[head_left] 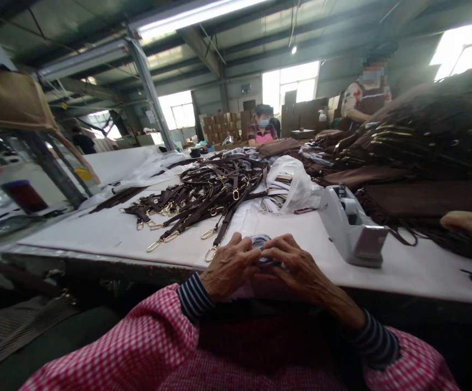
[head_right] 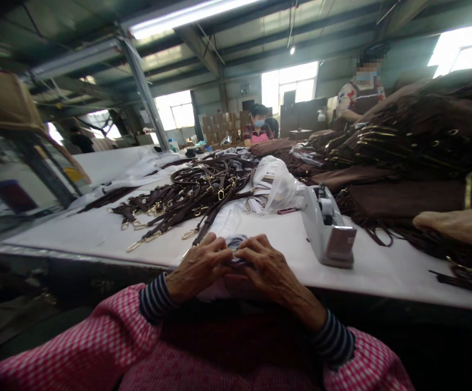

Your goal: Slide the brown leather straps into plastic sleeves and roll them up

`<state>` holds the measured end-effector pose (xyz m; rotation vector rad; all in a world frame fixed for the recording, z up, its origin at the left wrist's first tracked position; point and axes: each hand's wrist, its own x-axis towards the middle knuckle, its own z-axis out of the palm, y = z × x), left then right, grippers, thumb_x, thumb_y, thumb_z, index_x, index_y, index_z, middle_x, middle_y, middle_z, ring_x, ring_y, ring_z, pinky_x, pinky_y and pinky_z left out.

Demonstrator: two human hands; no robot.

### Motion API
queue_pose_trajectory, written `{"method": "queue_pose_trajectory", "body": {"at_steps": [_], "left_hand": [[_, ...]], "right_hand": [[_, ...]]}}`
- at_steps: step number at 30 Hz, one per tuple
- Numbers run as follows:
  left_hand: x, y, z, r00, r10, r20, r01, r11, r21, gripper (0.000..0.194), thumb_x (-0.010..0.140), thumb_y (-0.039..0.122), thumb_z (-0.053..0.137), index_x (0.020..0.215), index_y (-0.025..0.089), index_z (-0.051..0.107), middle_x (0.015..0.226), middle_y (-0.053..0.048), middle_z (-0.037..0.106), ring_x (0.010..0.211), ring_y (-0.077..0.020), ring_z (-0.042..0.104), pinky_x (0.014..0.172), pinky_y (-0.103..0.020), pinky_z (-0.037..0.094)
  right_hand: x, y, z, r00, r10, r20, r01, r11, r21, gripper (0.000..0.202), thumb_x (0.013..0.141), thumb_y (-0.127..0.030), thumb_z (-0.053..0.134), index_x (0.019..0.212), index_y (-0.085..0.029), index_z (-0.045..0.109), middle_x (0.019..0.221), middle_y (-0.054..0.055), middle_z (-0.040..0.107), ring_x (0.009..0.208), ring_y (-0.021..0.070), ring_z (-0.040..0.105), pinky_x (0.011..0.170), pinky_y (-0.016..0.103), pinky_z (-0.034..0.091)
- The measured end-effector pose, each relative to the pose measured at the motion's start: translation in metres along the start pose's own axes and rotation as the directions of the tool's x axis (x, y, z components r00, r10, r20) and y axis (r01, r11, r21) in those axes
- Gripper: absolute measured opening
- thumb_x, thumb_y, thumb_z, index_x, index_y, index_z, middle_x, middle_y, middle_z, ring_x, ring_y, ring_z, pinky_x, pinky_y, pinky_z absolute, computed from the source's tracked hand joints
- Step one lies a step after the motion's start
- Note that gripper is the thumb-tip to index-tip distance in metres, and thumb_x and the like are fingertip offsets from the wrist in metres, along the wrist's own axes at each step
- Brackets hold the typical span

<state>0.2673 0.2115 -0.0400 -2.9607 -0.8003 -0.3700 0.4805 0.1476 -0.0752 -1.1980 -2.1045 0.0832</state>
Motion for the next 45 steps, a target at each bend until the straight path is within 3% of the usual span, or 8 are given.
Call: {"method": "queue_pose_trajectory", "body": {"at_steps": [5, 12, 18, 28, 33, 36, 40, 45], "left_hand": [[-0.004, 0.002, 0.003, 0.995, 0.059, -0.081, -0.051, 0.995, 0.088, 0.036, 0.097, 0.025, 0.066, 0.132, 0.030, 0.061, 0.109, -0.004, 0.064, 0.107, -0.0283, 0.050, 0.091, -0.043, 0.051], [-0.002, 0.004, 0.006, 0.983, 0.156, -0.098, -0.139, 0.978, 0.157, 0.022, 0.102, 0.025, 0.057, 0.120, 0.018, 0.065, 0.102, -0.009, 0.065, 0.101, -0.0274, 0.054, 0.087, -0.043, 0.052], [-0.002, 0.004, 0.008, 0.995, 0.076, -0.070, -0.072, 0.996, 0.054, 0.018, 0.096, 0.015, 0.063, 0.113, 0.019, 0.065, 0.103, -0.007, 0.066, 0.102, -0.0253, 0.056, 0.089, -0.038, 0.052], [0.009, 0.011, 0.010, 1.000, 0.026, -0.006, -0.025, 0.998, 0.049, 0.016, 0.100, 0.028, 0.059, 0.111, 0.017, 0.064, 0.104, -0.007, 0.072, 0.104, -0.0266, 0.059, 0.087, -0.040, 0.047], [-0.001, 0.014, -0.001, 1.000, -0.004, -0.027, 0.004, 1.000, 0.008, 0.016, 0.096, 0.030, 0.067, 0.104, 0.016, 0.066, 0.103, -0.007, 0.073, 0.101, -0.0264, 0.061, 0.085, -0.038, 0.046], [-0.028, 0.024, -0.017, 0.986, -0.148, -0.071, 0.135, 0.978, -0.161, 0.017, 0.095, 0.033, 0.070, 0.090, 0.017, 0.067, 0.094, -0.006, 0.071, 0.095, -0.0243, 0.061, 0.082, -0.035, 0.044], [-0.082, 0.040, -0.037, 0.887, -0.458, -0.061, 0.322, 0.707, -0.630, 0.026, 0.094, 0.041, 0.071, 0.083, 0.018, 0.065, 0.085, -0.001, 0.064, 0.082, -0.0177, 0.058, 0.073, -0.029, 0.040], [-0.104, 0.035, -0.037, 0.793, -0.596, 0.126, 0.198, 0.056, -0.979, 0.036, 0.090, 0.050, 0.070, 0.086, 0.014, 0.065, 0.075, 0.000, 0.064, 0.067, -0.0130, 0.053, 0.064, -0.025, 0.042]], "right_hand": [[0.000, -0.001, 0.000, 1.000, 0.013, -0.003, -0.013, 1.000, 0.016, 0.026, 0.091, -0.013, 0.074, 0.115, -0.025, 0.070, 0.119, 0.005, 0.068, 0.112, 0.0266, 0.054, 0.096, 0.041, 0.054], [0.000, 0.002, 0.000, 1.000, 0.009, -0.003, -0.009, 0.999, 0.035, 0.029, 0.090, -0.010, 0.074, 0.113, -0.026, 0.069, 0.117, 0.004, 0.068, 0.111, 0.0259, 0.054, 0.096, 0.041, 0.053], [0.001, 0.001, -0.002, 1.000, 0.020, 0.009, -0.020, 0.999, 0.043, 0.026, 0.091, -0.011, 0.073, 0.112, -0.026, 0.070, 0.116, 0.004, 0.068, 0.111, 0.0256, 0.054, 0.095, 0.041, 0.053], [0.003, 0.005, -0.004, 0.998, 0.063, 0.013, -0.065, 0.983, 0.171, 0.022, 0.091, -0.017, 0.074, 0.109, -0.028, 0.075, 0.114, 0.004, 0.070, 0.113, 0.0265, 0.055, 0.099, 0.043, 0.050], [0.001, 0.010, -0.015, 0.951, 0.302, 0.067, -0.299, 0.841, 0.450, 0.025, 0.091, -0.042, 0.072, 0.111, -0.026, 0.075, 0.117, 0.006, 0.070, 0.093, 0.0244, 0.065, 0.066, 0.033, 0.052], [0.000, 0.016, -0.019, 0.880, 0.474, 0.038, -0.427, 0.752, 0.502, 0.038, 0.092, -0.053, 0.066, 0.114, -0.023, 0.073, 0.114, 0.008, 0.073, 0.091, 0.0252, 0.069, 0.065, 0.032, 0.052], [0.001, 0.018, -0.013, 0.854, 0.519, 0.025, -0.476, 0.761, 0.441, 0.040, 0.092, -0.056, 0.063, 0.107, -0.021, 0.076, 0.103, 0.008, 0.076, 0.091, 0.0273, 0.070, 0.069, 0.034, 0.053], [0.002, 0.001, 0.000, 0.921, 0.390, -0.017, -0.367, 0.881, 0.298, 0.028, 0.092, -0.046, 0.066, 0.102, -0.022, 0.077, 0.099, 0.007, 0.076, 0.082, 0.0226, 0.067, 0.070, 0.034, 0.051]]}}
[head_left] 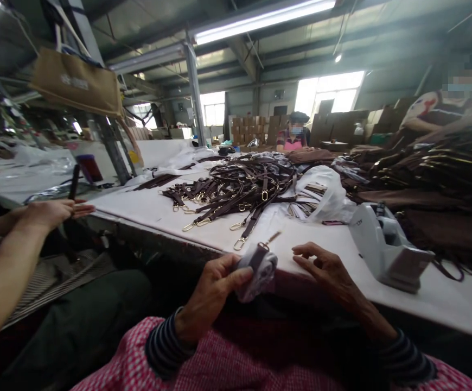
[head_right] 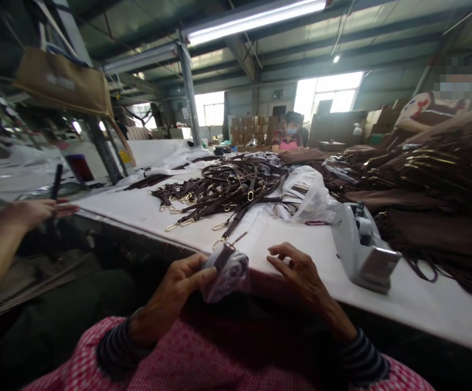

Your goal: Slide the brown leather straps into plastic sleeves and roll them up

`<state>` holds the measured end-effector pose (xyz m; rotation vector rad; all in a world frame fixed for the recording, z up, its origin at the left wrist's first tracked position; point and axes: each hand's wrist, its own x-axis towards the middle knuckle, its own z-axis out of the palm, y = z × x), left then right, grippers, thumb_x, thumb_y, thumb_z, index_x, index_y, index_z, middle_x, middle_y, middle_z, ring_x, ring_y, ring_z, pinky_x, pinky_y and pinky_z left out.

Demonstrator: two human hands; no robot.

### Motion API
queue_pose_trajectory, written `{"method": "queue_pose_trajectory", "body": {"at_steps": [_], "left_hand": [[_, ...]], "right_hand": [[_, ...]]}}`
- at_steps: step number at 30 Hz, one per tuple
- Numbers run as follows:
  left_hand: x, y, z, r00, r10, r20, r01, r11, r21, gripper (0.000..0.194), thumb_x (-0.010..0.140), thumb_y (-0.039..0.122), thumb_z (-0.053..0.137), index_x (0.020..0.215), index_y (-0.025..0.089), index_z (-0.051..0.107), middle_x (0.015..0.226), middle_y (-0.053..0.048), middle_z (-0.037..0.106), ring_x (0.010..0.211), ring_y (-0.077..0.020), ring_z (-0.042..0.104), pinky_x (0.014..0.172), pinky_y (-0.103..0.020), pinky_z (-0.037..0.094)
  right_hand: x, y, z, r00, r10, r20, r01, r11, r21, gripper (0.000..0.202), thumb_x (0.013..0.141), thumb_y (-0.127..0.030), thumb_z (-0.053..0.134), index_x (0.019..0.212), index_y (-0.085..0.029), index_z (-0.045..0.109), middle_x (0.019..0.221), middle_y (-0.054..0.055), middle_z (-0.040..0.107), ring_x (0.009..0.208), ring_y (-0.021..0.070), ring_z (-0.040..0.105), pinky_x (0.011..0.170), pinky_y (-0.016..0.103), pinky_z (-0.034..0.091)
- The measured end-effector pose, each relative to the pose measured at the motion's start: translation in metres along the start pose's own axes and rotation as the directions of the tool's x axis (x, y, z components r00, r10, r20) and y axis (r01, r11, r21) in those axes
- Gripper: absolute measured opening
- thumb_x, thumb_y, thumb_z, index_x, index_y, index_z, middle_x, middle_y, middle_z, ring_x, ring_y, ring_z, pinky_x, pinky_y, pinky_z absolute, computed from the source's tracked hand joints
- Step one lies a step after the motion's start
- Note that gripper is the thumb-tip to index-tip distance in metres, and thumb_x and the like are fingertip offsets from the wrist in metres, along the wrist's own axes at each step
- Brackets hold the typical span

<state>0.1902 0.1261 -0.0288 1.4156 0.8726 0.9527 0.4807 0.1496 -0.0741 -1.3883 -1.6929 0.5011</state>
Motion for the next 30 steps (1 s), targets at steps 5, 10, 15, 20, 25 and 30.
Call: {"method": "queue_pose_trajectory", "body": {"at_steps": [5, 10, 15, 20, 25, 30], "left_hand": [[0.044, 0.000, 0.010, 0.993, 0.094, -0.072, -0.093, 0.996, 0.017, 0.030, 0.091, 0.044, 0.070, 0.086, 0.015, 0.064, 0.075, -0.001, 0.065, 0.066, -0.0147, 0.057, 0.063, -0.027, 0.045], [0.090, -0.008, 0.046, 0.893, 0.438, 0.102, -0.343, 0.516, 0.784, 0.019, 0.095, 0.035, 0.069, 0.086, 0.018, 0.065, 0.086, -0.004, 0.065, 0.083, -0.0221, 0.060, 0.074, -0.034, 0.048], [0.122, -0.045, 0.093, 0.792, 0.449, 0.414, -0.492, 0.069, 0.868, 0.015, 0.103, 0.026, 0.055, 0.098, 0.015, 0.065, 0.094, -0.010, 0.069, 0.098, -0.0276, 0.062, 0.086, -0.040, 0.052], [0.125, -0.047, 0.090, 0.781, 0.380, 0.496, -0.556, 0.060, 0.829, 0.026, 0.104, 0.038, 0.052, 0.102, 0.015, 0.065, 0.100, -0.011, 0.069, 0.101, -0.0279, 0.061, 0.090, -0.041, 0.051], [0.137, -0.005, 0.060, 0.759, 0.092, 0.645, -0.647, 0.218, 0.731, 0.026, 0.106, 0.031, 0.046, 0.093, 0.020, 0.066, 0.093, -0.005, 0.068, 0.094, -0.0217, 0.062, 0.082, -0.031, 0.046], [0.163, 0.012, 0.051, 0.662, -0.024, 0.749, -0.710, 0.300, 0.637, 0.032, 0.103, 0.036, 0.052, 0.080, 0.021, 0.068, 0.080, 0.000, 0.067, 0.086, -0.0191, 0.063, 0.078, -0.027, 0.043]], "right_hand": [[-0.008, -0.011, 0.008, 0.985, -0.101, -0.139, 0.106, 0.994, 0.028, 0.029, 0.095, -0.039, 0.065, 0.120, -0.023, 0.068, 0.109, 0.009, 0.072, 0.083, 0.0219, 0.067, 0.059, 0.030, 0.053], [-0.014, -0.019, -0.012, 0.888, -0.354, -0.292, 0.260, 0.912, -0.317, 0.049, 0.099, -0.031, 0.062, 0.146, -0.027, 0.048, 0.136, 0.015, 0.058, 0.107, 0.0289, 0.064, 0.067, 0.037, 0.058], [-0.019, -0.001, -0.031, 0.930, -0.368, -0.019, 0.277, 0.732, -0.623, 0.041, 0.100, -0.023, 0.061, 0.140, -0.023, 0.056, 0.138, 0.014, 0.061, 0.125, 0.0357, 0.054, 0.100, 0.053, 0.050], [-0.021, 0.022, -0.026, 0.968, -0.244, 0.054, 0.216, 0.703, -0.677, 0.039, 0.099, -0.024, 0.064, 0.137, -0.018, 0.056, 0.116, 0.012, 0.070, 0.106, 0.0318, 0.061, 0.086, 0.045, 0.048], [-0.019, 0.022, -0.026, 0.961, -0.263, 0.088, 0.253, 0.699, -0.669, 0.010, 0.100, -0.022, 0.063, 0.108, -0.020, 0.068, 0.105, 0.008, 0.070, 0.100, 0.0283, 0.060, 0.083, 0.039, 0.042], [-0.024, 0.017, -0.029, 0.944, -0.322, 0.069, 0.284, 0.690, -0.665, 0.009, 0.101, -0.021, 0.062, 0.097, -0.020, 0.069, 0.094, 0.007, 0.069, 0.093, 0.0258, 0.058, 0.079, 0.037, 0.038]]}}
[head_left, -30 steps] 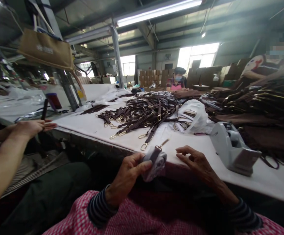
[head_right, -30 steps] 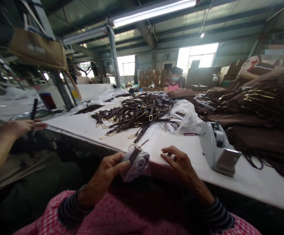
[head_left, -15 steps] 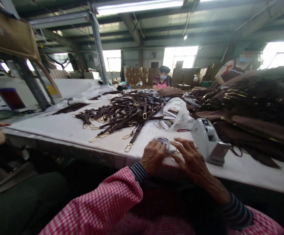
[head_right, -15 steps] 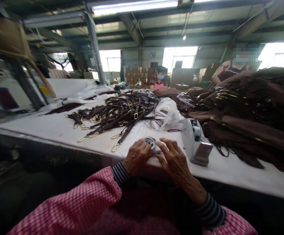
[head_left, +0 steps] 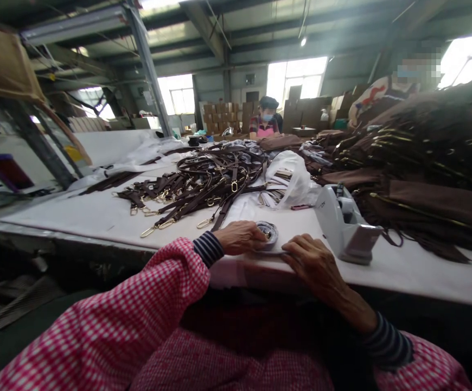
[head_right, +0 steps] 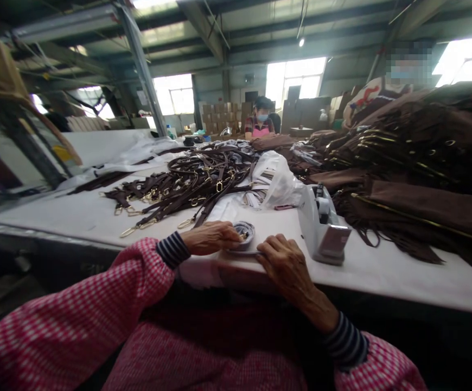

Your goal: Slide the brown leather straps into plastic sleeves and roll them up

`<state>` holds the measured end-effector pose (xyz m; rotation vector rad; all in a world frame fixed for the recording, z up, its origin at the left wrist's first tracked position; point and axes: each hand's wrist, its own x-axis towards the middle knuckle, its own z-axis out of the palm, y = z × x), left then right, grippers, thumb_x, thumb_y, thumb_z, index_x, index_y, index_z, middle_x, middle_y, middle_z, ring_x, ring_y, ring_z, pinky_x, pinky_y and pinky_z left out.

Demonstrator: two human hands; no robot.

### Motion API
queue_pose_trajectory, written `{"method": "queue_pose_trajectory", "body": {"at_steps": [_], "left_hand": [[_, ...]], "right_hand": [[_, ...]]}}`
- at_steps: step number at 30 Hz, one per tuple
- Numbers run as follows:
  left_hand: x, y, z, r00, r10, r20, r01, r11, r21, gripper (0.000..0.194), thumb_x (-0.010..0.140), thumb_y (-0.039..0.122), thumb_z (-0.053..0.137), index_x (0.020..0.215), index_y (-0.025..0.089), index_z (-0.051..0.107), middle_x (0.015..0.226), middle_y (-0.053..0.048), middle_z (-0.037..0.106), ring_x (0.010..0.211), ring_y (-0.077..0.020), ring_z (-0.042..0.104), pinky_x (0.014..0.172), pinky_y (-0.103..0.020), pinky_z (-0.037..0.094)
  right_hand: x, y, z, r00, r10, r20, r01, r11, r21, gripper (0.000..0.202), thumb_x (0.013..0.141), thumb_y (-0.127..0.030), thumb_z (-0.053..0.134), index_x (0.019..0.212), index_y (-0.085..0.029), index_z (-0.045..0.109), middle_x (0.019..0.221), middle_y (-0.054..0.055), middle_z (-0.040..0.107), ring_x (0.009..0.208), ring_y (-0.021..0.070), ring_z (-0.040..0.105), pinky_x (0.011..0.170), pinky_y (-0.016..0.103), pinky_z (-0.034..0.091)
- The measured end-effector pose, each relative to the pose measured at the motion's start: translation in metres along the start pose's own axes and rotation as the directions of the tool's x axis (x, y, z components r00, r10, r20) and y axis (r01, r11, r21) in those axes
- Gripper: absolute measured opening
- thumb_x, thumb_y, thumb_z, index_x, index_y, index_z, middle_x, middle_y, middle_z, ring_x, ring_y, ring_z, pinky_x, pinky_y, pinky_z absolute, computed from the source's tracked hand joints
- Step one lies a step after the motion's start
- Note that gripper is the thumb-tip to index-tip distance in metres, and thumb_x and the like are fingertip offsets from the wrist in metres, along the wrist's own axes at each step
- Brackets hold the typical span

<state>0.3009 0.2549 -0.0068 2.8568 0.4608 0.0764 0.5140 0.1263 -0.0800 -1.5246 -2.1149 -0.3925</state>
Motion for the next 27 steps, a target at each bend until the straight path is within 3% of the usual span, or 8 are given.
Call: {"method": "queue_pose_trajectory", "body": {"at_steps": [3, 8, 12, 14, 20, 23, 27], "left_hand": [[0.000, -0.003, 0.010, 0.999, 0.015, -0.033, -0.015, 1.000, 0.005, 0.030, 0.105, 0.037, 0.049, 0.093, 0.022, 0.072, 0.097, -0.002, 0.071, 0.096, -0.0207, 0.062, 0.088, -0.029, 0.044], [-0.020, 0.008, 0.043, 0.978, 0.000, -0.208, 0.015, 0.997, 0.072, 0.034, 0.108, 0.037, 0.043, 0.130, 0.021, 0.062, 0.127, -0.010, 0.065, 0.119, -0.0239, 0.058, 0.105, -0.038, 0.046], [-0.030, 0.018, 0.061, 0.967, -0.017, -0.256, 0.048, 0.992, 0.116, 0.078, 0.096, 0.065, 0.055, 0.152, 0.012, 0.042, 0.149, -0.019, 0.052, 0.145, -0.0332, 0.041, 0.120, -0.048, 0.036], [-0.031, 0.018, 0.064, 0.968, -0.018, -0.250, 0.049, 0.992, 0.118, 0.085, 0.092, 0.068, 0.058, 0.154, 0.012, 0.039, 0.152, -0.020, 0.051, 0.148, -0.0339, 0.038, 0.122, -0.050, 0.034], [-0.027, 0.012, 0.058, 0.979, -0.009, -0.205, 0.031, 0.994, 0.101, 0.078, 0.092, 0.060, 0.066, 0.151, 0.014, 0.043, 0.153, -0.021, 0.051, 0.148, -0.0351, 0.041, 0.120, -0.052, 0.038], [-0.027, 0.009, 0.053, 0.979, 0.017, -0.203, 0.000, 0.996, 0.084, 0.074, 0.091, 0.056, 0.069, 0.148, 0.015, 0.048, 0.151, -0.021, 0.054, 0.146, -0.0354, 0.044, 0.117, -0.052, 0.041], [-0.027, 0.007, 0.048, 0.973, 0.013, -0.232, -0.006, 0.999, 0.031, 0.053, 0.098, 0.049, 0.062, 0.140, 0.016, 0.057, 0.143, -0.017, 0.061, 0.138, -0.0309, 0.052, 0.114, -0.048, 0.046]], "right_hand": [[-0.006, -0.008, -0.004, 1.000, -0.017, -0.025, 0.017, 1.000, -0.010, 0.013, 0.102, -0.021, 0.060, 0.093, -0.020, 0.068, 0.090, 0.007, 0.068, 0.089, 0.0249, 0.057, 0.077, 0.037, 0.037], [-0.013, -0.030, -0.011, 0.996, -0.076, -0.049, 0.073, 0.995, -0.066, 0.016, 0.102, -0.018, 0.057, 0.088, -0.021, 0.066, 0.084, 0.007, 0.066, 0.083, 0.0248, 0.054, 0.074, 0.038, 0.035], [-0.013, -0.043, -0.013, 0.991, -0.123, -0.054, 0.116, 0.986, -0.124, 0.020, 0.100, -0.017, 0.056, 0.082, -0.020, 0.064, 0.079, 0.007, 0.063, 0.079, 0.0255, 0.054, 0.071, 0.039, 0.034], [-0.014, -0.046, -0.013, 0.991, -0.125, -0.057, 0.118, 0.987, -0.111, 0.022, 0.100, -0.016, 0.054, 0.080, -0.020, 0.062, 0.077, 0.007, 0.062, 0.075, 0.0242, 0.054, 0.069, 0.038, 0.035], [-0.017, -0.049, -0.015, 0.999, -0.035, 0.005, 0.034, 0.993, 0.115, 0.020, 0.100, -0.017, 0.053, 0.080, -0.022, 0.056, 0.078, 0.003, 0.063, 0.066, 0.0173, 0.060, 0.062, 0.031, 0.040], [-0.019, -0.043, -0.019, 0.999, -0.022, 0.032, 0.019, 0.995, 0.101, 0.019, 0.099, -0.017, 0.053, 0.080, -0.022, 0.054, 0.076, 0.002, 0.063, 0.064, 0.0173, 0.061, 0.060, 0.031, 0.039], [-0.008, -0.019, -0.025, 0.992, 0.052, 0.115, -0.055, 0.998, 0.021, 0.017, 0.098, -0.018, 0.056, 0.081, -0.022, 0.056, 0.080, 0.003, 0.065, 0.069, 0.0187, 0.064, 0.062, 0.030, 0.038]]}}
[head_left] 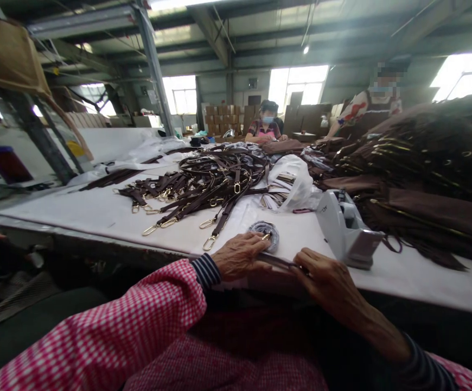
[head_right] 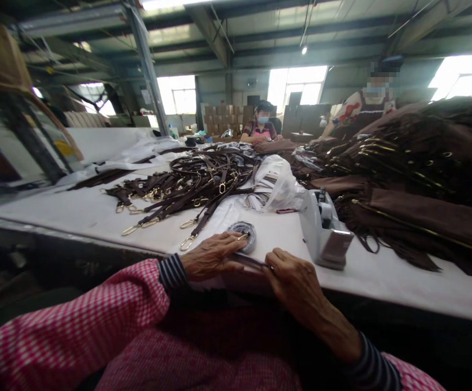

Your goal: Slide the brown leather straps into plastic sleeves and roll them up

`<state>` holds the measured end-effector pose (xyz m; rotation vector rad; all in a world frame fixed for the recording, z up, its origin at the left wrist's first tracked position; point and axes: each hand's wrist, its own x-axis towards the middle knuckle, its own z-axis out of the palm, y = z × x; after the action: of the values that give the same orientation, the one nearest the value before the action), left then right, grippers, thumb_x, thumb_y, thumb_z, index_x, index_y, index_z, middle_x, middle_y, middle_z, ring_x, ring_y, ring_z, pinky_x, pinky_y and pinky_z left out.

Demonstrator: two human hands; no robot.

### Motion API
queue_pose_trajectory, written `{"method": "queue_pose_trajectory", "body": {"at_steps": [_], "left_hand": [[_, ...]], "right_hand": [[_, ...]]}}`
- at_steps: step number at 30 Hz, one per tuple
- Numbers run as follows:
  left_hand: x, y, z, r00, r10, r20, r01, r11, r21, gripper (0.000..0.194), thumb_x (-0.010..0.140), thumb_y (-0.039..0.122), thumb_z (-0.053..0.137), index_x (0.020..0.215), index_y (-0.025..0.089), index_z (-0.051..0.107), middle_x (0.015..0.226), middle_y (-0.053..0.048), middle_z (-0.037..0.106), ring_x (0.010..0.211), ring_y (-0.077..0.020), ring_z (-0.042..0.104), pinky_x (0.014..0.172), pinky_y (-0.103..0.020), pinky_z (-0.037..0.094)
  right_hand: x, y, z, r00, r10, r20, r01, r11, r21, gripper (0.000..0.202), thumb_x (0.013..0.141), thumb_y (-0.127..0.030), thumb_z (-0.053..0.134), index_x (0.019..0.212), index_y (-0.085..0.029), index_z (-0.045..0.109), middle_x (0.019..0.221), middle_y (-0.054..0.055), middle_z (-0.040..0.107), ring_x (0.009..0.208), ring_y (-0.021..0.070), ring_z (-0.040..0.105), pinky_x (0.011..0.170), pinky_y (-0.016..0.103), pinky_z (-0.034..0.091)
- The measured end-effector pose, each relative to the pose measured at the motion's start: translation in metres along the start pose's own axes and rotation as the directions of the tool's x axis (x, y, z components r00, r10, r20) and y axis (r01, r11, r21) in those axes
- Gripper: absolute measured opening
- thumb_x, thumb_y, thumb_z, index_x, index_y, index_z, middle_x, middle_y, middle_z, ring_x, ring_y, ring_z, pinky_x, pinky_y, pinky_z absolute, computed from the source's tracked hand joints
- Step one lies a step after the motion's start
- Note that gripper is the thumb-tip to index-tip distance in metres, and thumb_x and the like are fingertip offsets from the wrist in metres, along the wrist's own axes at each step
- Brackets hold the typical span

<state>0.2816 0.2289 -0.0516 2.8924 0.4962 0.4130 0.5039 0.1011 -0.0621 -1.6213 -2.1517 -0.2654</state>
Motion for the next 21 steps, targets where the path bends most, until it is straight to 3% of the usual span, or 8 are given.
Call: {"method": "queue_pose_trajectory", "body": {"at_steps": [4, 10, 15, 21], "left_hand": [[0.001, -0.002, 0.001, 0.999, -0.013, -0.040, 0.011, 0.998, -0.064, 0.037, 0.102, 0.039, 0.059, 0.131, 0.017, 0.063, 0.137, -0.014, 0.065, 0.136, -0.0265, 0.054, 0.115, -0.043, 0.045], [0.004, -0.003, 0.009, 0.996, -0.019, -0.089, 0.008, 0.993, -0.119, 0.027, 0.106, 0.035, 0.050, 0.122, 0.021, 0.068, 0.130, -0.008, 0.068, 0.131, -0.0218, 0.056, 0.115, -0.039, 0.043], [0.009, 0.001, 0.011, 0.988, -0.075, -0.134, 0.055, 0.987, -0.153, 0.023, 0.106, 0.032, 0.051, 0.107, 0.021, 0.072, 0.116, -0.005, 0.072, 0.116, -0.0208, 0.063, 0.105, -0.036, 0.049], [0.010, 0.001, 0.014, 0.984, -0.109, -0.139, 0.086, 0.982, -0.166, 0.025, 0.105, 0.036, 0.054, 0.103, 0.021, 0.074, 0.112, -0.005, 0.075, 0.117, -0.0221, 0.063, 0.107, -0.035, 0.048]], "right_hand": [[0.031, 0.022, -0.005, 0.991, 0.052, 0.125, -0.047, 0.998, -0.046, 0.015, 0.096, -0.018, 0.059, 0.082, -0.021, 0.061, 0.082, 0.002, 0.068, 0.073, 0.0190, 0.064, 0.065, 0.030, 0.037], [0.067, 0.036, -0.003, 0.985, -0.041, 0.167, 0.051, 0.997, -0.053, 0.014, 0.090, -0.009, 0.063, 0.083, -0.021, 0.065, 0.089, 0.004, 0.068, 0.089, 0.0213, 0.062, 0.073, 0.029, 0.040], [0.068, 0.031, 0.001, 0.989, -0.086, 0.123, 0.090, 0.996, -0.025, 0.027, 0.086, -0.001, 0.060, 0.104, -0.020, 0.066, 0.106, 0.007, 0.067, 0.105, 0.0232, 0.060, 0.083, 0.030, 0.045], [0.056, 0.025, 0.010, 0.981, -0.111, 0.157, 0.098, 0.991, 0.089, 0.028, 0.093, -0.004, 0.050, 0.110, -0.020, 0.065, 0.113, 0.007, 0.060, 0.089, 0.0180, 0.061, 0.076, 0.026, 0.046]]}}
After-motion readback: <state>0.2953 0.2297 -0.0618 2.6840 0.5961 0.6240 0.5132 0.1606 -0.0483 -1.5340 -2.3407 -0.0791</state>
